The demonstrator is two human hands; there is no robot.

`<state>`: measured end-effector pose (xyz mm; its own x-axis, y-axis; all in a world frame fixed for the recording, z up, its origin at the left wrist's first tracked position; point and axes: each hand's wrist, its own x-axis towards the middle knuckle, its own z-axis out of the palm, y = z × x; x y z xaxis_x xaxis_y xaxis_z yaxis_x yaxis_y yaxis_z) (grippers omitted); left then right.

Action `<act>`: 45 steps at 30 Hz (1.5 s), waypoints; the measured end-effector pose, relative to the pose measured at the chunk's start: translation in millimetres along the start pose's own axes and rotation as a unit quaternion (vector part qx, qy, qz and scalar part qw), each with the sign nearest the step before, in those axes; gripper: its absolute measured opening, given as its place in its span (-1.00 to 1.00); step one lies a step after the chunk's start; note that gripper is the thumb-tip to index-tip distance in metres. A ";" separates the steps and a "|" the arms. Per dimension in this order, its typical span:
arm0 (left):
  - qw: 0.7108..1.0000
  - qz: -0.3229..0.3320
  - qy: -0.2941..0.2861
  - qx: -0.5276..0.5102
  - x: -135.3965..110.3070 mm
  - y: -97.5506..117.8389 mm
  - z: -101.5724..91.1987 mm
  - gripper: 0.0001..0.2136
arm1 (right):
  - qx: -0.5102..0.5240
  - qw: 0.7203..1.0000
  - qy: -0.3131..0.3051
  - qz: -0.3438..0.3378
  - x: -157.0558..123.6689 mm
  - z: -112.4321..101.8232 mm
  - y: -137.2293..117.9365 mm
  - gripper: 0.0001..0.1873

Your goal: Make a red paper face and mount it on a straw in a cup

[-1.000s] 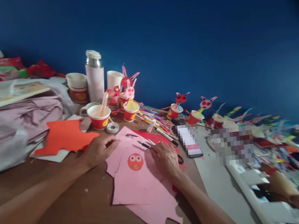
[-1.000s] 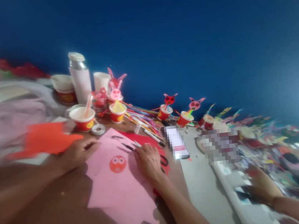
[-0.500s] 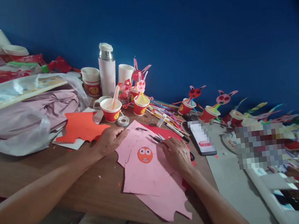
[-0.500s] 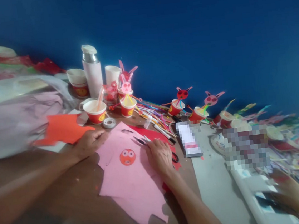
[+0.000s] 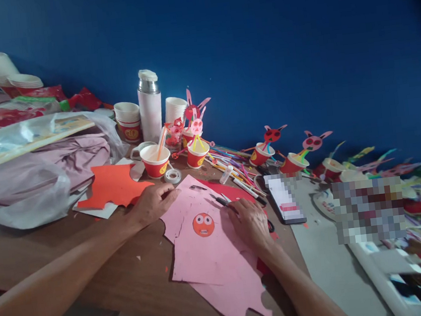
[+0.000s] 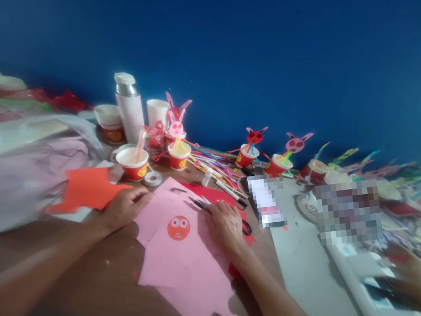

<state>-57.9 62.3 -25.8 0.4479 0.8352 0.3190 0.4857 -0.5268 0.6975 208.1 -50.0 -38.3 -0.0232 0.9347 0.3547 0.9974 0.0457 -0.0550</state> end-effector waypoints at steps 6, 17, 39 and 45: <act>1.000 0.000 0.007 -0.006 -1.1 1.3 0.9 -0.75 | 0.013 1.000 -0.001 0.001 -1.3 2.5 3.1 -0.86; 0.999 -0.035 -0.012 0.015 -0.8 2.9 -2.0 -0.65 | -0.029 0.999 0.033 -0.017 -0.6 -2.1 1.6 -0.83; 0.998 -0.044 -0.041 0.001 -4.1 4.6 7.8 -0.63 | 0.146 0.973 -0.041 -0.173 1.0 -12.4 -43.9 -0.44; 0.996 -0.062 -0.058 -0.042 -6.8 14.0 5.6 -0.60 | 0.162 0.969 0.011 -0.187 0.3 -9.1 -44.1 -0.47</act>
<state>-49.9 48.3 -21.8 0.4748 0.8665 0.1544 0.4801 -0.4020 0.7797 164.7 -54.9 -27.3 -0.3739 0.8242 0.4253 0.8458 0.4912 -0.2081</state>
